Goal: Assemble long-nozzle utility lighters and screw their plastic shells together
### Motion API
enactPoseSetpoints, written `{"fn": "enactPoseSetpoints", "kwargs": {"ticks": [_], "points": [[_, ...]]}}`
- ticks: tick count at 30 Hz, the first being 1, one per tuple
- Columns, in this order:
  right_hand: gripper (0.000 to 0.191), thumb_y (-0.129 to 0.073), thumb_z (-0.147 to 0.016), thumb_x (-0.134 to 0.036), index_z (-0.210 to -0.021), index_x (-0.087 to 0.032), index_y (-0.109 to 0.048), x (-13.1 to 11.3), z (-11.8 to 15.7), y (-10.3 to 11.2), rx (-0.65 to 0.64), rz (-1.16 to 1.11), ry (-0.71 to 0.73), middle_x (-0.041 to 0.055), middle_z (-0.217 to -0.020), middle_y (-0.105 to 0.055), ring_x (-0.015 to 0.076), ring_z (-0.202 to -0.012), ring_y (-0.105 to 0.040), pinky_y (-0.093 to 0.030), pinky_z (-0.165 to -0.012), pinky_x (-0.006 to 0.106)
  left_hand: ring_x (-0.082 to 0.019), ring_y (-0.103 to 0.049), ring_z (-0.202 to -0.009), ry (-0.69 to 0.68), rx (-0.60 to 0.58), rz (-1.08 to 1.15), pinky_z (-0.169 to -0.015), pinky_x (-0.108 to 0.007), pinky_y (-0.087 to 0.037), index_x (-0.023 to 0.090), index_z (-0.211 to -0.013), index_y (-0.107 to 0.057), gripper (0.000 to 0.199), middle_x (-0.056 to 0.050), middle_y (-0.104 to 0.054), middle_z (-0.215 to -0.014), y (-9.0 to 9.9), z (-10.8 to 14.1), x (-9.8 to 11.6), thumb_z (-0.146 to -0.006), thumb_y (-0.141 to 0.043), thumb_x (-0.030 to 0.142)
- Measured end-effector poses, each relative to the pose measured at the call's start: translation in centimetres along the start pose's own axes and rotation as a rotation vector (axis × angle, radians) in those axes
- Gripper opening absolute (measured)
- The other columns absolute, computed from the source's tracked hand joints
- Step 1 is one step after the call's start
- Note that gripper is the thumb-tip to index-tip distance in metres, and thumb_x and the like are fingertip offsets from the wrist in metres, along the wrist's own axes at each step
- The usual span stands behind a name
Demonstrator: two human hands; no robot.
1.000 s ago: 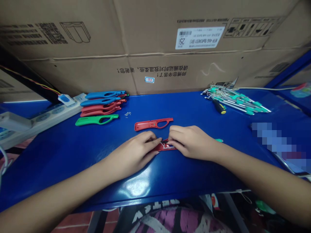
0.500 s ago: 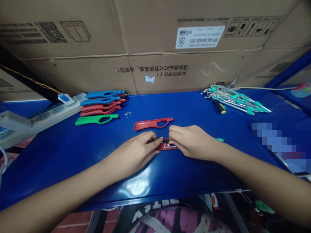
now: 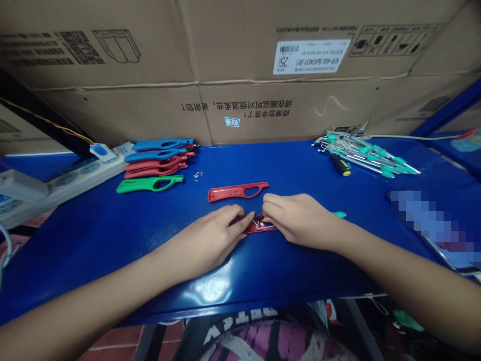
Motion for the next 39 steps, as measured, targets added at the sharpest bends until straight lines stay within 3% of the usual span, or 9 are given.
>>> {"fn": "enactPoseSetpoints", "kwargs": {"ticks": [7,11,15,24,39], "points": [[0.015,-0.046,-0.100,-0.017,-0.092,-0.015,-0.059,0.2,-0.1,0.0,-0.001,-0.015,-0.009,0.0052,-0.096,-0.063,0.0144,-0.067,-0.051,-0.021,-0.053,0.031,-0.022,-0.061,-0.093,0.000,-0.005,-0.013,-0.083,-0.039,-0.059,0.011,-0.140,-0.054,0.039,-0.014,-0.059,-0.109,-0.1,-0.1,0.1,-0.107,-0.038,0.024],[0.019,-0.048,-0.101,-0.023,-0.091,-0.017,-0.063,0.4,-0.2,-0.1,-0.002,-0.109,-0.058,0.0035,-0.096,-0.065,0.0136,-0.070,-0.056,-0.025,-0.056,0.029,-0.023,-0.060,-0.087,-0.016,-0.006,-0.150,-0.078,-0.040,-0.058,0.009,-0.139,-0.054,0.039,-0.013,-0.060,-0.105,-0.4,0.1,0.6,-0.106,-0.037,0.023],[0.017,-0.054,-0.099,-0.026,-0.091,-0.019,-0.067,0.8,-0.2,0.0,0.024,-0.244,-0.134,0.0015,-0.095,-0.066,0.0143,-0.077,-0.061,-0.033,-0.060,0.027,-0.026,-0.058,-0.094,-0.036,0.013,-0.237,-0.083,-0.044,-0.056,0.008,-0.136,-0.056,0.037,-0.014,-0.060,-0.110,-0.3,0.2,1.1,-0.104,-0.043,0.019],[0.009,-0.063,-0.093,-0.023,-0.089,-0.021,-0.071,1.2,-0.3,-0.1,0.046,-0.516,-0.194,0.0008,-0.092,-0.068,0.0125,-0.079,-0.062,-0.042,-0.069,0.026,-0.024,-0.060,-0.102,0.003,0.094,0.073,-0.087,-0.040,-0.057,0.015,-0.138,-0.057,0.037,-0.013,-0.062,-0.113,0.4,0.1,0.2,-0.104,-0.044,0.021],[0.013,-0.066,-0.091,-0.027,-0.081,-0.019,-0.068,1.5,-0.6,-0.4,0.084,-0.625,-0.268,-0.0004,-0.081,-0.065,0.0119,-0.075,-0.057,-0.039,-0.066,0.025,-0.022,-0.059,-0.100,0.029,0.069,0.185,-0.089,-0.039,-0.055,0.019,-0.131,-0.064,0.033,-0.011,-0.060,-0.110,0.2,-0.2,-0.2,-0.102,-0.048,0.021]]}}
Point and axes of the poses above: each hand's wrist, its own z-axis away from the middle knuckle, its own y-axis out of the back of the hand, x = y × z, the point moved 3 cm from there along -z, towards the middle knuckle
